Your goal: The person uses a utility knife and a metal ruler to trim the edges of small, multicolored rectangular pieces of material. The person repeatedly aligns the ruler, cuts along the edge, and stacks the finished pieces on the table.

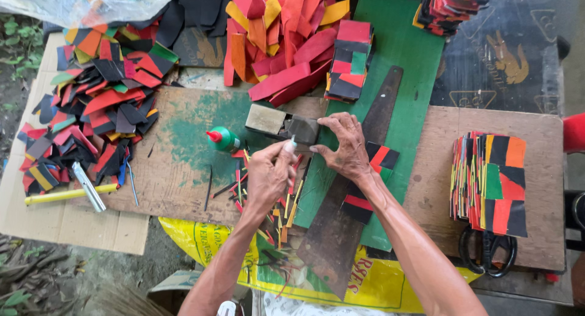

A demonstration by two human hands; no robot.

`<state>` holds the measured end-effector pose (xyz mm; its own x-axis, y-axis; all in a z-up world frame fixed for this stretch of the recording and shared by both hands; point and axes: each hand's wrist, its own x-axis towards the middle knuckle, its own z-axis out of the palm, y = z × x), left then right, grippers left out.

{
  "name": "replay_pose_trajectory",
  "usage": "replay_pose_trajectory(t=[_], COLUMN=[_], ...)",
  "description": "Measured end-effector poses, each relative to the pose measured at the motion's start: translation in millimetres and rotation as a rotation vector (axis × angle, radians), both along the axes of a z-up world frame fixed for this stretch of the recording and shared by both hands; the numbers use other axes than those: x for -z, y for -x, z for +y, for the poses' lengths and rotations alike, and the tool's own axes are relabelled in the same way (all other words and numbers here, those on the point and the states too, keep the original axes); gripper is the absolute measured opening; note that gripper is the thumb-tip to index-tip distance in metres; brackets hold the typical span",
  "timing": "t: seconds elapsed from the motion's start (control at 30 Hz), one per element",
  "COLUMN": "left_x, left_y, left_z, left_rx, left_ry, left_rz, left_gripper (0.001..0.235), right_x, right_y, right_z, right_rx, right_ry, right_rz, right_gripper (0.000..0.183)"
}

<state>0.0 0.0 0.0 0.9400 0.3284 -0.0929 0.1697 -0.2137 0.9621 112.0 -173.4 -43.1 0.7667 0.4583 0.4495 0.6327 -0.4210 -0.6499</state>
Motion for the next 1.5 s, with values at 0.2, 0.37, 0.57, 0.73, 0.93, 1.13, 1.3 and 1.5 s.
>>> replay_pose_trajectory(t=[0.2,0.37,0.57,0.73,0.93,1.13,1.3,1.5], left_x=[25,40,44,45,49,51,49,47], left_y=[-17,-18,-18,-16,-15,-15,-15,-18], left_z=[2,10,5,6,4,6,6,4], left_rx=[0.007,0.050,-0.032,-0.060,-0.061,-0.057,-0.038,-0.017], left_ry=[0.591,0.557,0.552,0.526,0.546,0.514,0.534,0.608], left_rz=[0.219,0.167,0.207,0.208,0.206,0.193,0.209,0.213], left_gripper=[0.034,0.035,0.034,0.036,0.033,0.034,0.034,0.032], right_x=[-3,-3,0,1,1,0,-1,-5], right_y=[-2,-2,-1,0,1,1,1,-2], right_z=[0,1,-1,-1,-3,-2,-1,-1], right_rx=[0.015,0.001,-0.006,-0.010,-0.005,-0.003,0.001,0.006], right_ry=[0.012,-0.003,0.008,0.000,0.006,-0.005,0.003,0.004], right_rz=[-0.001,0.002,0.009,0.012,0.031,0.009,0.006,-0.001], right_gripper=[0.064,0.065,0.064,0.065,0.066,0.067,0.066,0.066])
